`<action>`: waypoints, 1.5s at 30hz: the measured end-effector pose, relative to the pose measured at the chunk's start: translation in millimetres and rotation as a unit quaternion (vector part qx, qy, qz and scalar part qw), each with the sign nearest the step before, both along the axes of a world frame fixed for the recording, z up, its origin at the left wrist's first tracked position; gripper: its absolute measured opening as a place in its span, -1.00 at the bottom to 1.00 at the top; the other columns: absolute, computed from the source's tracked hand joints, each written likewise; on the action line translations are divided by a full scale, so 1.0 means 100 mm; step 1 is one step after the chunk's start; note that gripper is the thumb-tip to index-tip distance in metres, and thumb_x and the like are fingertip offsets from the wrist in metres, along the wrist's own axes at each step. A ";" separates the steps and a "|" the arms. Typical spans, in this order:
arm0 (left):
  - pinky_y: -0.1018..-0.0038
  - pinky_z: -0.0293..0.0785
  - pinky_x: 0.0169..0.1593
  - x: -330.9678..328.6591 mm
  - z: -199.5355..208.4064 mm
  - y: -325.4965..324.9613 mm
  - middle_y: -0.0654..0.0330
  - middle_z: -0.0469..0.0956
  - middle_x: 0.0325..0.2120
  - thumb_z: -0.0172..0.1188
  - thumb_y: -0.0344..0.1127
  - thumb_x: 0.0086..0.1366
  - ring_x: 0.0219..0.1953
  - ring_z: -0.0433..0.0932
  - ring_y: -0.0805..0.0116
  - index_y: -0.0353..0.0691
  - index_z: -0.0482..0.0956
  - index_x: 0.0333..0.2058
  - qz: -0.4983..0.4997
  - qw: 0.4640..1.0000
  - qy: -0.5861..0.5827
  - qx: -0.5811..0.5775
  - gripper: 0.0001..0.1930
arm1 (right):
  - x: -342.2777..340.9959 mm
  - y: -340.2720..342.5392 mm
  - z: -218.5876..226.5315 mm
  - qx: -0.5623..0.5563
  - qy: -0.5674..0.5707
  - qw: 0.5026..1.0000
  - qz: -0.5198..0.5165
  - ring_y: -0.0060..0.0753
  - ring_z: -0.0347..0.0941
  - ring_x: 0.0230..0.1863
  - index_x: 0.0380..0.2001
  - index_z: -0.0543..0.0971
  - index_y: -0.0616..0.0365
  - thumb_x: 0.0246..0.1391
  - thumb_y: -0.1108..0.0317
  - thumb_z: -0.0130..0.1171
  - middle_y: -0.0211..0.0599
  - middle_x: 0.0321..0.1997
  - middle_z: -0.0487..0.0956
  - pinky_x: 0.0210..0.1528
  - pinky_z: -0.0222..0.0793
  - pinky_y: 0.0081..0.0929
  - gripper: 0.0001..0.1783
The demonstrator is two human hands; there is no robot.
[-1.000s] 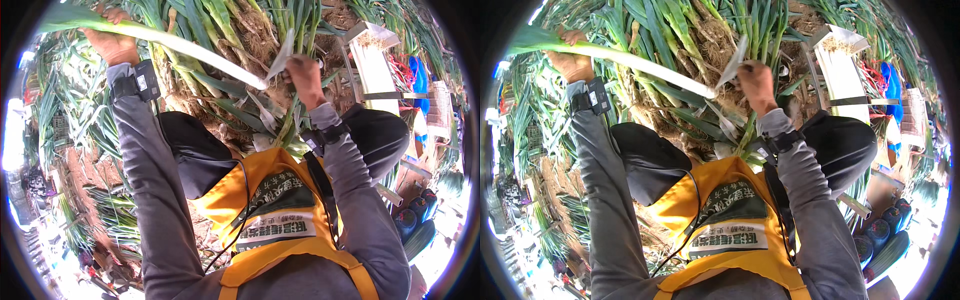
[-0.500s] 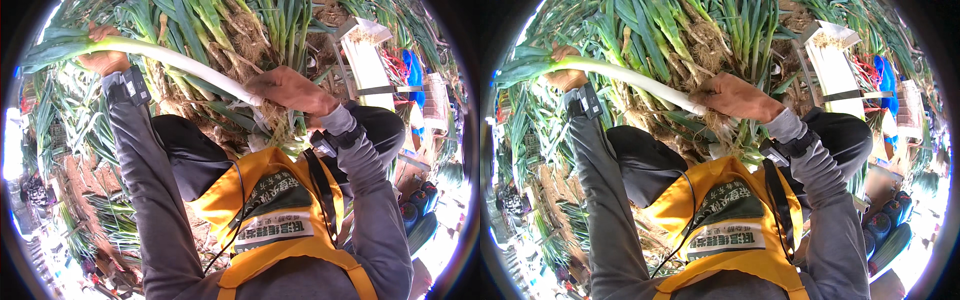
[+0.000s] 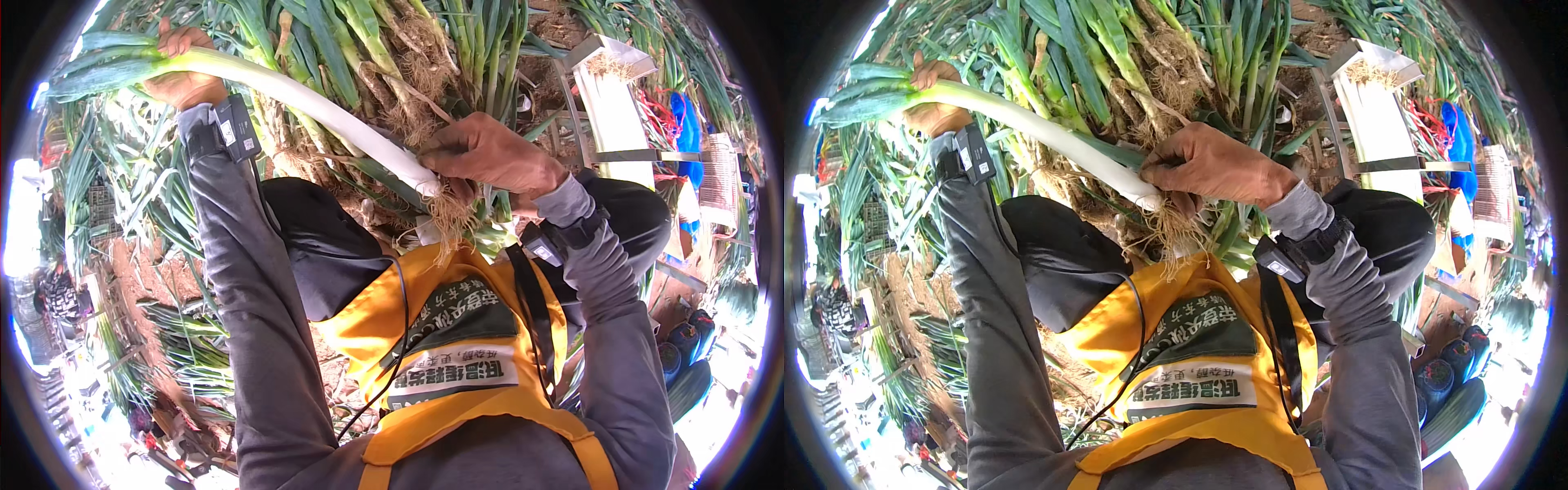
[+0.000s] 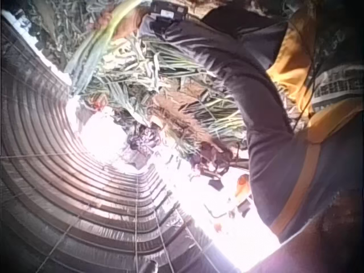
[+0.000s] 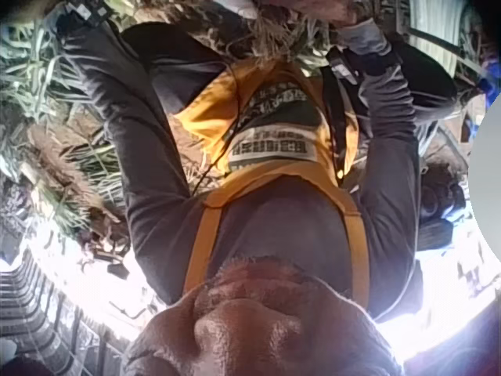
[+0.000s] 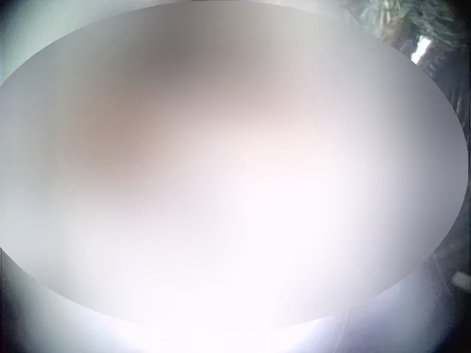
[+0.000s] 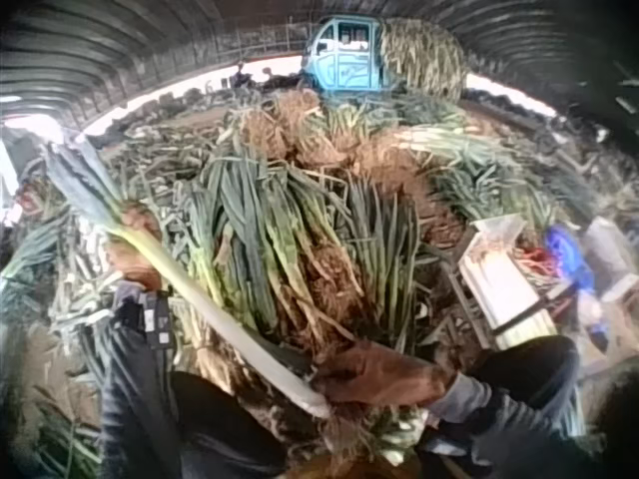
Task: Peeling the outer skins from leeks and stacking them in a metal tray.
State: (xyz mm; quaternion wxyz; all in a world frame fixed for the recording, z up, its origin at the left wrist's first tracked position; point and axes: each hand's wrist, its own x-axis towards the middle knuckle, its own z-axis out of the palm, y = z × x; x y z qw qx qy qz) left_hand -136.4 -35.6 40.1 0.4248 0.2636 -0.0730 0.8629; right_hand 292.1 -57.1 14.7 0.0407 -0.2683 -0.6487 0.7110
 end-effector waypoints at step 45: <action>0.38 0.55 -0.05 1.58 0.01 0.19 0.19 0.55 -0.15 0.17 0.07 0.34 -0.14 0.55 0.33 -0.22 0.46 0.03 -0.052 0.946 0.205 -0.246 -0.50 | -1.20 0.97 0.35 0.147 0.302 0.936 -0.109 -0.57 0.50 -0.12 -0.11 0.57 0.22 0.06 0.22 0.38 -0.37 -0.20 0.61 0.00 0.42 -0.56 -0.60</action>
